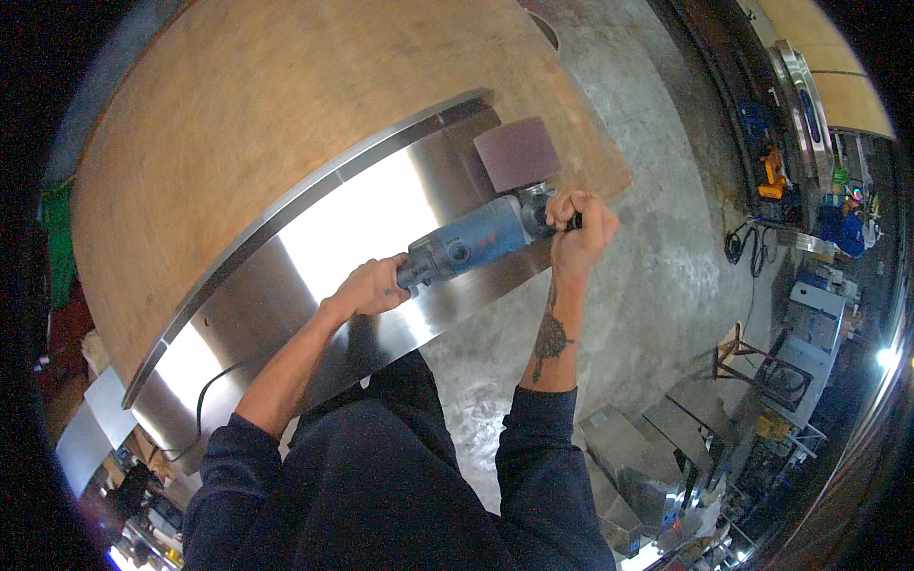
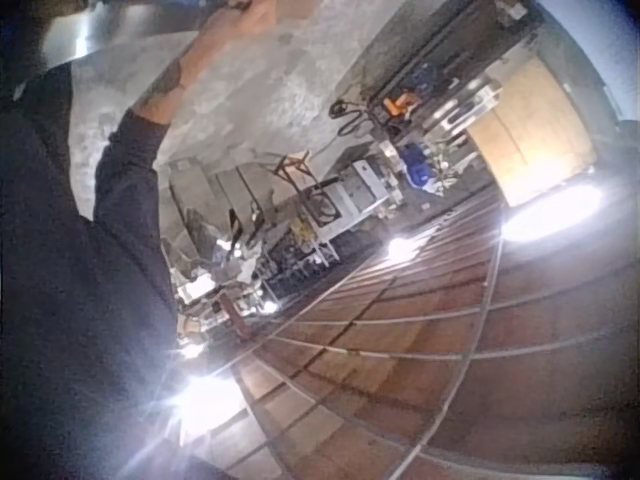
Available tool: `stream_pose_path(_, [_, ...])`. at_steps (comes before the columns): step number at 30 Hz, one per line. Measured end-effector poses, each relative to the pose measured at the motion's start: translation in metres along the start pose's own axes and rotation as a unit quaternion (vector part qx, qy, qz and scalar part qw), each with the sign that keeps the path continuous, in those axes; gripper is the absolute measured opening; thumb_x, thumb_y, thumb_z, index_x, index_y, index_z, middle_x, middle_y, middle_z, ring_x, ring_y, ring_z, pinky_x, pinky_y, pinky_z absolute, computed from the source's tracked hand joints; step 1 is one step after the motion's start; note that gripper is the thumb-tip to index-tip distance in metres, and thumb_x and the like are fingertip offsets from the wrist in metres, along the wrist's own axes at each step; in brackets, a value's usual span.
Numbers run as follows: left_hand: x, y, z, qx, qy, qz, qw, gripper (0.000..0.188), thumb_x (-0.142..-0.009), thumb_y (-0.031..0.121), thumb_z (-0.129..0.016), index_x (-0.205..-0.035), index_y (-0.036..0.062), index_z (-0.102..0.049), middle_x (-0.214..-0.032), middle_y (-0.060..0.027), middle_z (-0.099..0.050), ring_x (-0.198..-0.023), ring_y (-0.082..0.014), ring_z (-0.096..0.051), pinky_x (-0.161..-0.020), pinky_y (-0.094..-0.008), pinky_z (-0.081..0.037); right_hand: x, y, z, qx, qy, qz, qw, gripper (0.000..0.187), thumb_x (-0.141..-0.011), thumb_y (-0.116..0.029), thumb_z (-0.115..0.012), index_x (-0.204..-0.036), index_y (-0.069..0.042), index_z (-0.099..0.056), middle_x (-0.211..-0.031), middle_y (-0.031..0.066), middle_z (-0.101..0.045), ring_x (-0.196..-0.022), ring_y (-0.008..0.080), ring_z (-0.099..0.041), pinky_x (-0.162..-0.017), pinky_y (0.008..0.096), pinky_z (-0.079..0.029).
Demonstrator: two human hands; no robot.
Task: The person uses a handheld electric polisher with a buffing pad to smooth the surface of a large curved stainless steel panel. The person moves the tool steadily across the metal surface in overlapping passes, maintaining consistent pressure and coverage.
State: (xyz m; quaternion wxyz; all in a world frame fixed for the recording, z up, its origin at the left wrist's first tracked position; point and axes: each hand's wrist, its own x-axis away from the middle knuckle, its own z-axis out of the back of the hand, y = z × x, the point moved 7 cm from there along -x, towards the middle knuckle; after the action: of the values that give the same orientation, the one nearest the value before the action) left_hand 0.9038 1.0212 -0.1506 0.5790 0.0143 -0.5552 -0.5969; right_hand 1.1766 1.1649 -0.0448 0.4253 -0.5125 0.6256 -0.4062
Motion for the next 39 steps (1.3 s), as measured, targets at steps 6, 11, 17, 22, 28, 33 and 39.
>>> stream_pose_path(6, [0.002, -0.014, -0.007, 0.011, 0.003, -0.023, 1.0, 0.062, -0.078, 0.016, -0.067, -0.137, -0.0026, -0.062, -0.089, -0.0293, -0.073, -0.089, -0.0434, -0.074, -0.084, -0.0507, -0.056, 0.007, -0.002, -0.008, 0.02, 0.006, -0.007, 1.0, 0.036, -0.096, -0.012, -0.051, -0.061, -0.002, -0.046, -0.056, 0.0092, -0.045, -0.052, 0.0183, -0.04, -0.057, 0.0361, -0.04])
stream_pose_path(11, [0.012, -0.031, -0.01, 0.023, -0.001, -0.025, 0.999, 0.05, -0.079, 0.025, -0.074, -0.118, -0.0039, -0.065, -0.089, -0.0273, -0.073, -0.086, -0.0428, -0.073, -0.082, -0.0519, -0.055, 0.022, -0.002, -0.02, 0.029, 0.004, -0.012, 0.999, 0.035, -0.094, -0.015, -0.051, -0.061, -0.003, -0.046, -0.054, 0.0089, -0.043, -0.052, 0.0193, -0.04, -0.057, 0.0365, -0.04])
stream_pose_path(17, [0.032, -0.042, -0.009, 0.022, 0.005, -0.033, 0.999, 0.053, -0.078, 0.026, -0.074, -0.121, -0.0041, -0.064, -0.09, -0.028, -0.073, -0.087, -0.0429, -0.073, -0.083, -0.0513, -0.055, 0.036, -0.002, -0.034, 0.057, 0.012, -0.027, 0.998, 0.034, -0.093, -0.018, -0.05, -0.062, -0.006, -0.044, -0.054, 0.0078, -0.04, -0.053, 0.0205, -0.04, -0.058, 0.037, -0.039])
stream_pose_path(22, [0.05, -0.057, -0.007, 0.029, 0.018, -0.045, 0.998, 0.064, -0.076, 0.023, -0.073, -0.132, -0.0048, -0.062, -0.093, -0.0294, -0.074, -0.088, -0.0428, -0.074, -0.083, -0.0497, -0.057, 0.051, -0.002, -0.051, 0.049, -0.001, -0.031, 0.998, 0.033, -0.093, -0.018, -0.05, -0.063, -0.006, -0.045, -0.055, 0.0076, -0.041, -0.053, 0.0202, -0.04, -0.058, 0.0363, -0.039])
stream_pose_path(28, [0.071, -0.078, -0.005, 0.021, 0.011, -0.029, 0.999, 0.07, -0.076, 0.02, -0.07, -0.142, -0.0023, -0.06, -0.097, -0.0297, -0.074, -0.09, -0.0425, -0.075, -0.082, -0.0488, -0.057, 0.073, -0.004, -0.073, 0.059, -0.007, -0.025, 0.998, 0.033, -0.093, -0.018, -0.048, -0.063, -0.005, -0.045, -0.055, 0.0083, -0.043, -0.053, 0.0205, -0.041, -0.059, 0.0371, -0.04])
stream_pose_path(33, [0.09, -0.097, -0.006, 0.02, 0.02, -0.026, 0.999, 0.07, -0.078, 0.021, -0.069, -0.143, -0.0016, -0.059, -0.1, -0.0284, -0.075, -0.091, -0.0425, -0.074, -0.083, -0.048, -0.058, 0.093, -0.001, -0.088, 0.025, -0.004, -0.014, 1.0, 0.032, -0.093, -0.013, -0.049, -0.062, -0.004, -0.045, -0.055, 0.0094, -0.043, -0.051, 0.0191, -0.039, -0.054, 0.0357, -0.038])
stream_pose_path(39, [0.121, -0.119, -0.004, 0.007, -0.002, -0.031, 0.999, 0.067, -0.078, 0.021, -0.067, -0.141, -0.0017, -0.06, -0.098, -0.0275, -0.076, -0.091, -0.0416, -0.075, -0.084, -0.049, -0.057, 0.124, 0.002, -0.111, 0.022, -0.008, -0.016, 1.0, 0.032, -0.092, -0.015, -0.051, -0.062, -0.004, -0.045, -0.055, 0.0092, -0.043, -0.051, 0.0194, -0.039, -0.055, 0.0355, -0.039])
